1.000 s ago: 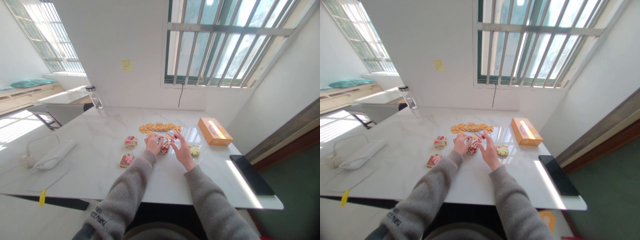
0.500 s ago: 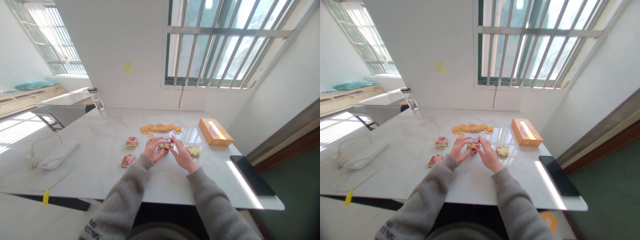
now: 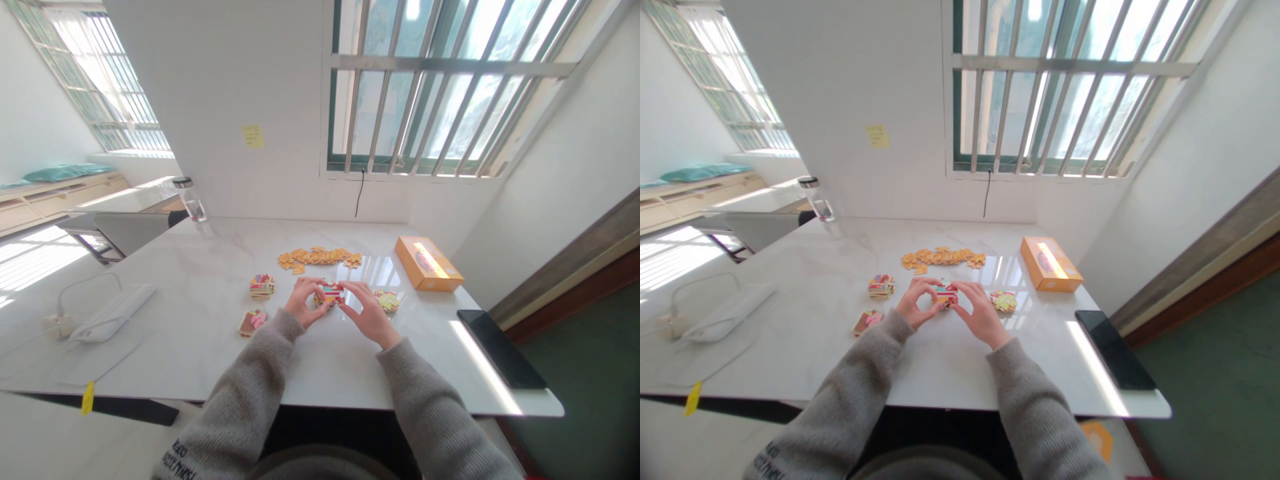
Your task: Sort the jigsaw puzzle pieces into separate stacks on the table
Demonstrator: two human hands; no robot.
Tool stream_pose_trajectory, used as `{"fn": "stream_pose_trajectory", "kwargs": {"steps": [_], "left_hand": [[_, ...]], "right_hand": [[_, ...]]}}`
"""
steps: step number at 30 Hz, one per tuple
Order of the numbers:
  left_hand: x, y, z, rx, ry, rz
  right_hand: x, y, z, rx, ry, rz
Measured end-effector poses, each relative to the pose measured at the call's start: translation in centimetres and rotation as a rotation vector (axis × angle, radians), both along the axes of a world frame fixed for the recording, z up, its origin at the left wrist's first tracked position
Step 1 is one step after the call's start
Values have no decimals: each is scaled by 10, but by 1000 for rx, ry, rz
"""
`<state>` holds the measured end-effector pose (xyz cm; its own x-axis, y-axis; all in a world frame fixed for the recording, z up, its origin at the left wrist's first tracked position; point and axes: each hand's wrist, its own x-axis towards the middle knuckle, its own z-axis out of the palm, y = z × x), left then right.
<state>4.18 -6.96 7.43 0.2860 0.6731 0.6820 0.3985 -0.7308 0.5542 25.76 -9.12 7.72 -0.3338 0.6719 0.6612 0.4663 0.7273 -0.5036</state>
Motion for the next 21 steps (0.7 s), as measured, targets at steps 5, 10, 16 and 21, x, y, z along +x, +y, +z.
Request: {"fn": "stream_pose_trajectory", "kwargs": {"steps": [5,10,16,21], "left_hand": [[1,-1,-1,41,-16,10],[3,7,-12,112,50,72],[4,10,-17,146,98,110],[-2,14,-16,107,52,290]], "right_hand": [[12,4,-1,33,14,-88],[58,8,-6,20,-4,-236],[113,1,-19,-24,-99,-336],[125,3,-33,-88,-173,-354]]}}
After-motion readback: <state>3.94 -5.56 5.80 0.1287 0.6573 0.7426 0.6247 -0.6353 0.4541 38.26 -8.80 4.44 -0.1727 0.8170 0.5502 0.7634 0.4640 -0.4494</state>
